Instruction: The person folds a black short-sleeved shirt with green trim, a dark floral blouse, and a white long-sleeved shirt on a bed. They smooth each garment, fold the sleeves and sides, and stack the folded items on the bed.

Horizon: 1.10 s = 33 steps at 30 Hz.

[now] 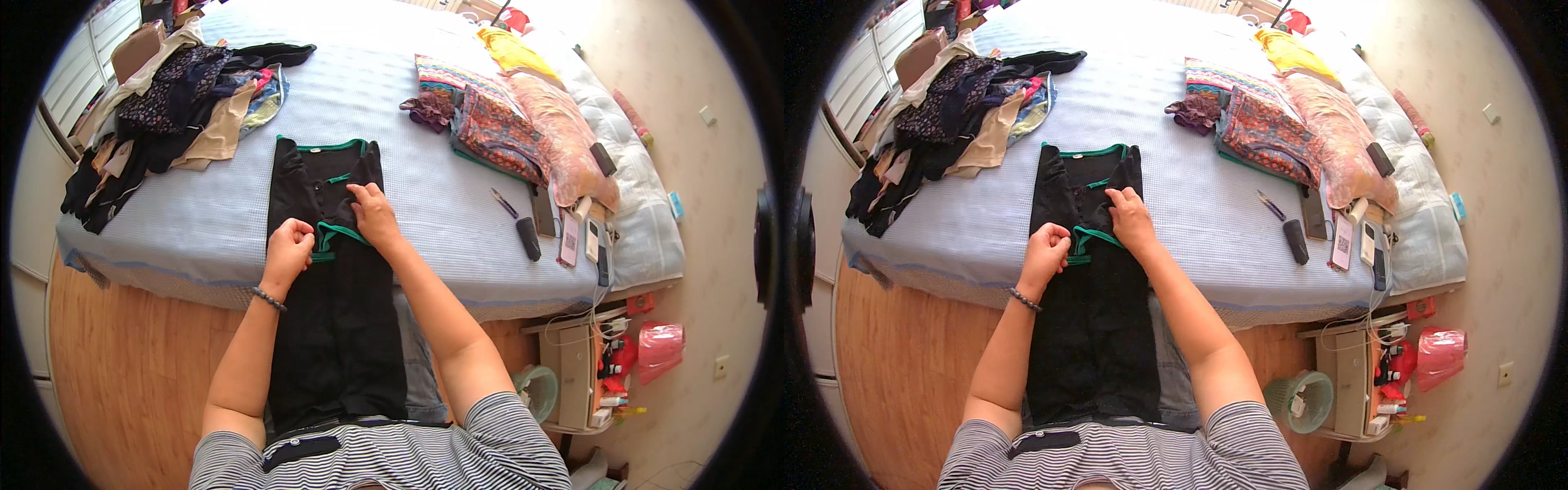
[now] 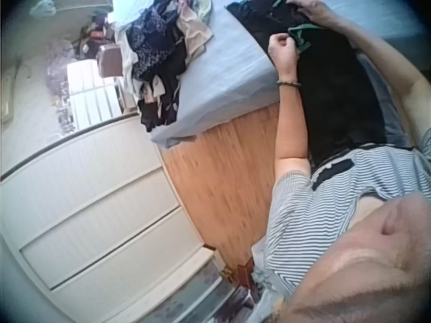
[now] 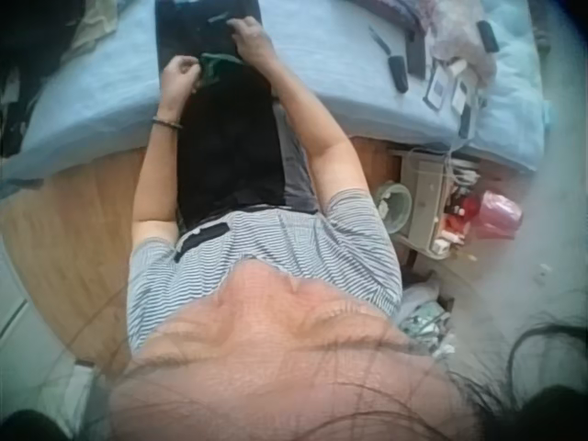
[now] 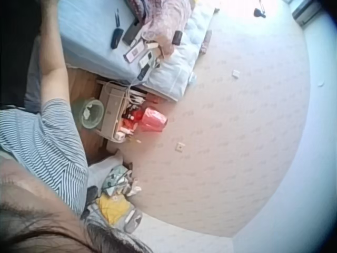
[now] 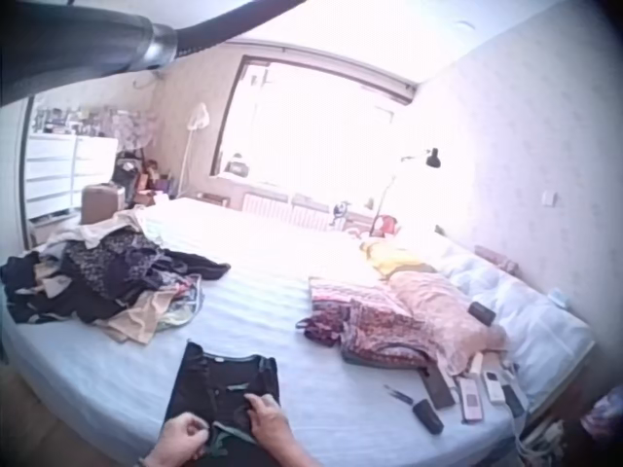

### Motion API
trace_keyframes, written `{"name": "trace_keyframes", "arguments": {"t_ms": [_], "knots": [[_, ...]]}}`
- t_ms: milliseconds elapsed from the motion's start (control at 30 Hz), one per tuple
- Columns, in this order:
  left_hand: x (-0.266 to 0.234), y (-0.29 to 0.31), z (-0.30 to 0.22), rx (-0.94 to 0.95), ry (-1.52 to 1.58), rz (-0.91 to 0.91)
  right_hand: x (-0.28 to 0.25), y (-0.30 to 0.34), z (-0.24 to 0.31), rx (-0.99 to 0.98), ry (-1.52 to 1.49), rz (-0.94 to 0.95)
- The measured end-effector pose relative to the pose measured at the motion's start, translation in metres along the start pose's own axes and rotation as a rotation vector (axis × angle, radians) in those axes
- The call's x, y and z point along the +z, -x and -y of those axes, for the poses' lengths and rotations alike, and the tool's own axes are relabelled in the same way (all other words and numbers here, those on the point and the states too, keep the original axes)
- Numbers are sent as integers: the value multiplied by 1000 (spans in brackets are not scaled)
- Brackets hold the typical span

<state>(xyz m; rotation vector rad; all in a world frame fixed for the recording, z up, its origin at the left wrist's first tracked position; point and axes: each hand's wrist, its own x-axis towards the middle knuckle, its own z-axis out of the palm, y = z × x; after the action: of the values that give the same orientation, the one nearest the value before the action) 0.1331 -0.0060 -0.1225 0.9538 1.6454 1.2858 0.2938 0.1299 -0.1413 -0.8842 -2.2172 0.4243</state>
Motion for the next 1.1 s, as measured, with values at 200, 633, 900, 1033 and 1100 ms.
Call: {"name": "trace_keyframes", "arguments": {"t_ms": [200, 633, 900, 1033, 1100], "knots": [[18, 4, -17, 441, -405, -188, -5, 2, -2, 123, -184, 22], [2, 4, -15, -50, -237, 117, -33, 29, 0, -79, -143, 251], [24, 2, -12, 749, -592, -242, -38, 30, 11, -80, -139, 173], [14, -16, 1, 327, -442, -139, -34, 34, 14, -23, -88, -18], [10, -22, 2, 323, -389, -110, -37, 33, 24, 56, -19, -154]]}}
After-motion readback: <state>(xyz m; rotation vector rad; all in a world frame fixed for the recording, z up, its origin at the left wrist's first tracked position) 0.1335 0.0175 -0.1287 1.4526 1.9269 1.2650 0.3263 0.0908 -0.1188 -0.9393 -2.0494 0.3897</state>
